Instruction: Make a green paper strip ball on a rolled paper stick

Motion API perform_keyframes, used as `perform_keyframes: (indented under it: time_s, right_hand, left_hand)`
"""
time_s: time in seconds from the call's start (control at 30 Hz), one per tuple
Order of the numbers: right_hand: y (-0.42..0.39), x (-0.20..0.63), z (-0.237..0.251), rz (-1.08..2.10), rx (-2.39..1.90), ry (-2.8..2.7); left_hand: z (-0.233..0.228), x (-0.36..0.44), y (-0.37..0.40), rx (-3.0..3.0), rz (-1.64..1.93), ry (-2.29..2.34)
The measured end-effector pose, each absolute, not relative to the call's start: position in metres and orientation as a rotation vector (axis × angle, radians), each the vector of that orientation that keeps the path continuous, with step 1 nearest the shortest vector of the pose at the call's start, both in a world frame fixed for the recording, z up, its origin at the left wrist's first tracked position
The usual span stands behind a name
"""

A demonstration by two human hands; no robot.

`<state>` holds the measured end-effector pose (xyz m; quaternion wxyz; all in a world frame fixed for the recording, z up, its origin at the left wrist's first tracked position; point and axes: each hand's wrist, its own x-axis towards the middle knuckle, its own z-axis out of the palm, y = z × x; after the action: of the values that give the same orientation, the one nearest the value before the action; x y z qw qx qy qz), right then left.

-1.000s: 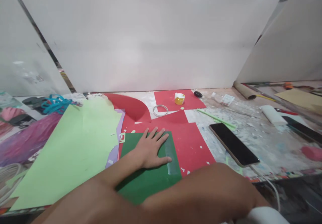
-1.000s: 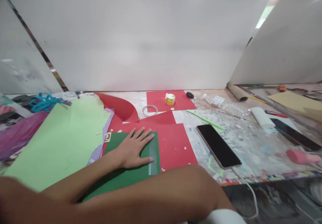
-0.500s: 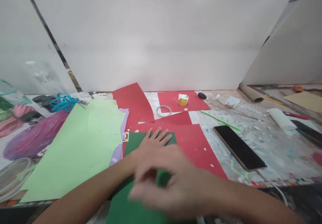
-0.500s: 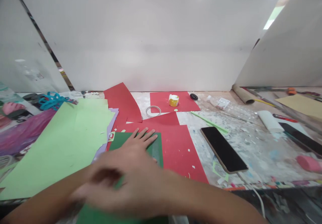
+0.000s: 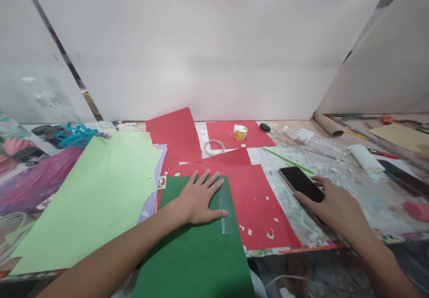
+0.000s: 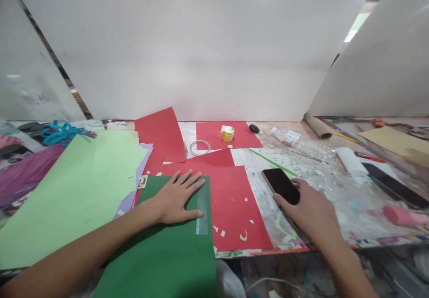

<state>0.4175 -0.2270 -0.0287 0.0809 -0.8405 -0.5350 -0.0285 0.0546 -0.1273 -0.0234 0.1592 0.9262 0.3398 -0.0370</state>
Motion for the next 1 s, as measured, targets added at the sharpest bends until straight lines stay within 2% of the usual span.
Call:
perform_keyframes:
  time_s: [0.23, 0.4, 0.57, 0.63, 0.7, 0.8, 1.0]
  right_hand:
    - [-0.219, 0.416, -0.031, -0.155, -2.591, -1.475]
    - [-0.218, 0.427, -0.038, -0.082, -2.583, -1.472]
    - [-0.213, 0.404, -0.015, -0.273, -2.606, -1.486]
    - [-0.204, 0.376, -0.003, -0.309, -2.422, -1.594]
    - [-0.19, 0.341, 0.006, -0.118, -2.123, -1.852]
    - [-0.162, 0.294, 0.008, 0.355, -1.853, -2.107]
    - [-0.113, 0.261, -0.006, 0.579, -1.893, -2.287]
  left_hand:
    - [-0.022, 0.054, -0.128, 2.654, -0.108, 0.968]
    - [-0.023, 0.054, -0.128, 2.65, -0.094, 0.962]
    - [-0.024, 0.054, -0.128, 2.645, -0.096, 0.962]
    - [-0.025, 0.054, -0.128, 2.653, -0.095, 0.956]
    - [-0.026, 0.055, -0.128, 2.666, -0.088, 0.955]
    - [-0.028, 0.055, -0.128, 2.68, -0.081, 0.952]
    - [-0.032, 0.054, -0.127, 2.687, -0.067, 0.938]
